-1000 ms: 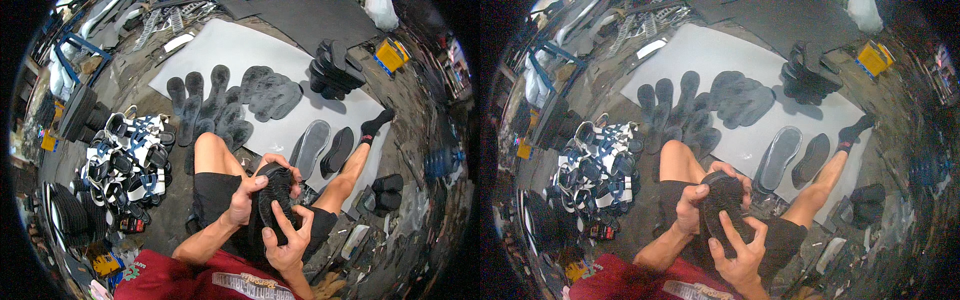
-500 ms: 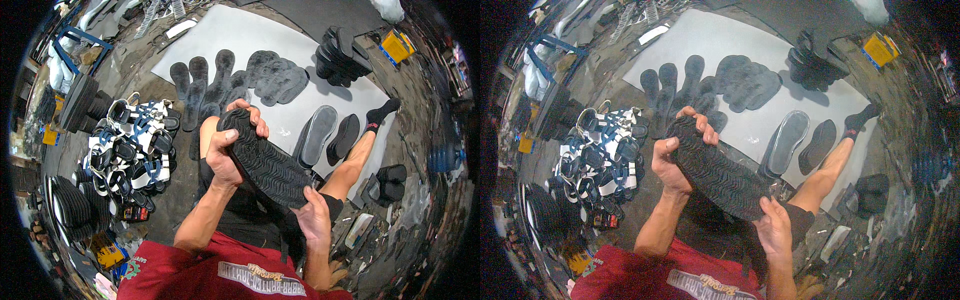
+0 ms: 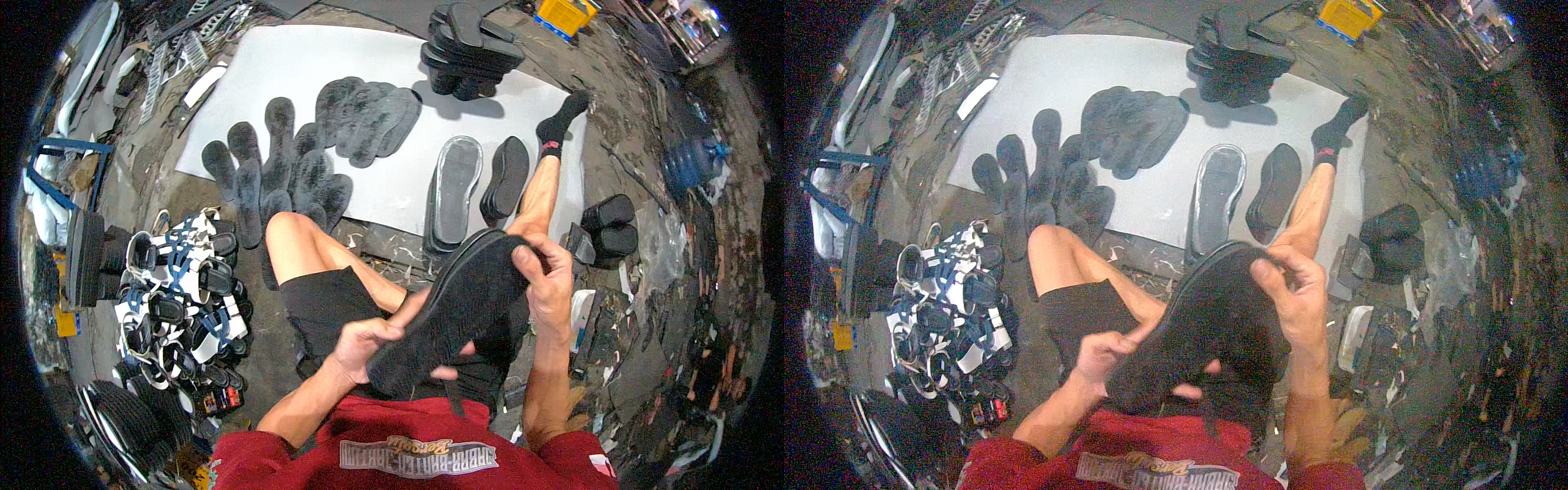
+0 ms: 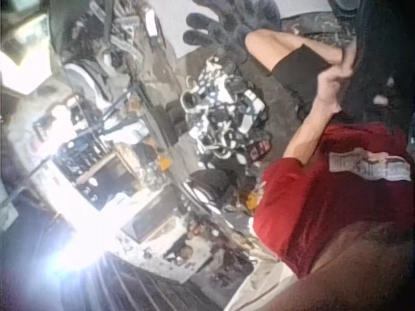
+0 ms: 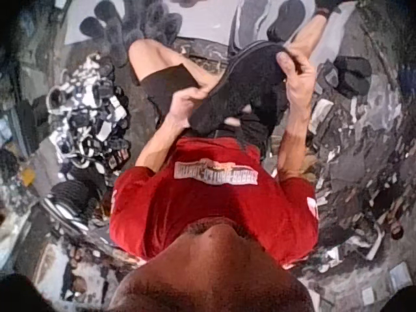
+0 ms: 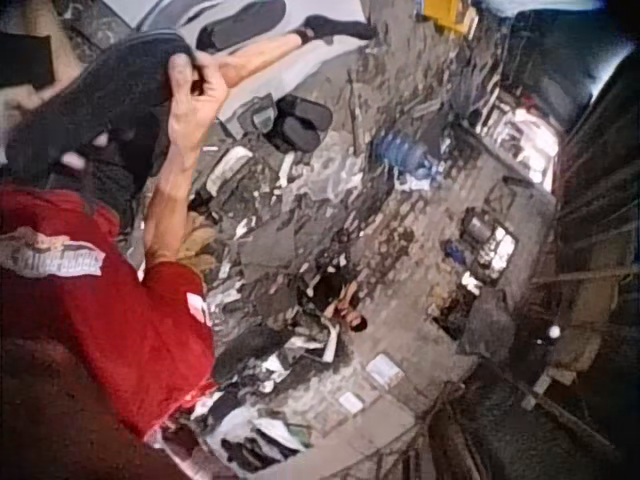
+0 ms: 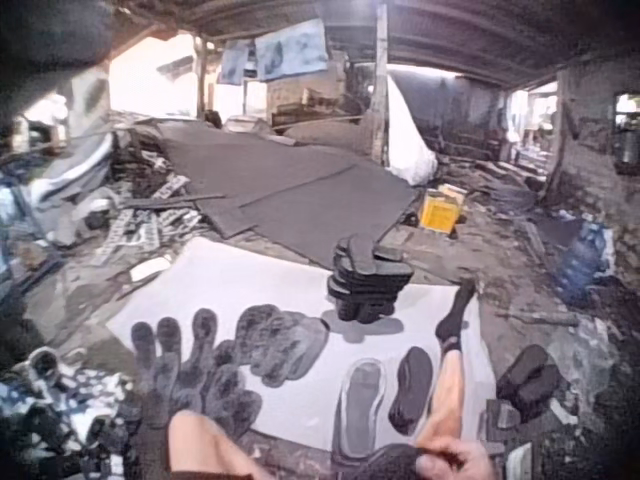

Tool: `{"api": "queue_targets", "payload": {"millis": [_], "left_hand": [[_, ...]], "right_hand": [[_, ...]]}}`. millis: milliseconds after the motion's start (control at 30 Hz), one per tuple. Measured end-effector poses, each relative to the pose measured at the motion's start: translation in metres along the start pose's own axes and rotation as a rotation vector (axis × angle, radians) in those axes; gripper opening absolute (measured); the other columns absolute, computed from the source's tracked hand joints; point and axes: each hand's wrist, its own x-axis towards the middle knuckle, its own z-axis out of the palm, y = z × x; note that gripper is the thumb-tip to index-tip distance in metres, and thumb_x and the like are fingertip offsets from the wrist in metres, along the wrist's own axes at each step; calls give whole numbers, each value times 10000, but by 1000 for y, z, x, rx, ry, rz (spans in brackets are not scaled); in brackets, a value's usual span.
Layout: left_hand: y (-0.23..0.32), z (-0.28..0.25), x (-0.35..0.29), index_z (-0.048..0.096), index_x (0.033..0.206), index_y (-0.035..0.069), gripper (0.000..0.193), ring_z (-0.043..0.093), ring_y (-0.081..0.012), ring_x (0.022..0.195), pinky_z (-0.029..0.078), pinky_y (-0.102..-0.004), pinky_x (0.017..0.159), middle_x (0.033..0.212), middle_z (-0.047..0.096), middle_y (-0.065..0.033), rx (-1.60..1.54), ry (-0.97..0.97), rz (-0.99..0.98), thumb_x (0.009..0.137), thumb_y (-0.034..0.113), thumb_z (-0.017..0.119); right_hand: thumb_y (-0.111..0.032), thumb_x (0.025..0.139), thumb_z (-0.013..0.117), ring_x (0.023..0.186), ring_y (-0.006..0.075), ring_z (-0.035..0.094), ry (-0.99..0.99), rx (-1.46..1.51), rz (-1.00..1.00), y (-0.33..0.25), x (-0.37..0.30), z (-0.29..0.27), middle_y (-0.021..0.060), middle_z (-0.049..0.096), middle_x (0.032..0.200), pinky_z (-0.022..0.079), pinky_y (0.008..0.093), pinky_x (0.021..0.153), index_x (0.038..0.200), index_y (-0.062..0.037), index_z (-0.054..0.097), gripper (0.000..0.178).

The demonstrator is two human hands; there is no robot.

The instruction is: The person sits on the floor and repeatedly picks up a black slipper sole and a grey insole, aligns them, and presses them together. They then place the assembled slipper onto a growing stack and repeat the process with additional pairs.

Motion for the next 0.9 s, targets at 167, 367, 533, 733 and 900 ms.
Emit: {"api": "queue_targets", "payload": {"millis": [167,367,533,733,900], "left_hand": [[-39,-36,28,455,1557,-12,929,692,-308,1102,574,-411,934,1410,621,-210,175,-7,-279,1070,767,322],[-51,-34,24,500,1463,-42,1200,584,-219,974,505,-363,836,1221,597,-111,127,25,-334,879,980,269],[-52,-43,15,495,1477,-38,1226,607,-226,988,517,-362,861,1255,601,-124,268,-56,-358,859,1001,294],[-57,-67,4,461,1545,-36,1013,679,-254,1220,537,-387,1061,1406,638,-170,210,-51,-266,1024,824,329],[-49,-46,13,383,1628,-16,916,589,-331,1392,471,-483,1174,1580,532,-223,492,225,-40,1010,651,492]], "right_hand": [[-125,964,836,875,82,685,-59,-199,70,-19,-7,1,21,777,958,535,253,791,1055,12,778,174],[-142,920,876,830,100,683,103,-462,-7,-32,-25,14,55,787,903,542,279,776,989,18,779,200],[-130,875,905,794,164,713,142,-574,-148,-32,-32,21,96,776,862,550,326,757,963,0,796,191],[-85,837,923,810,200,732,102,-629,-235,-36,-38,28,111,782,880,560,331,769,946,6,801,187],[-85,806,935,781,201,707,43,-650,-421,-30,-38,35,94,766,855,541,322,727,919,-13,789,198]]}}
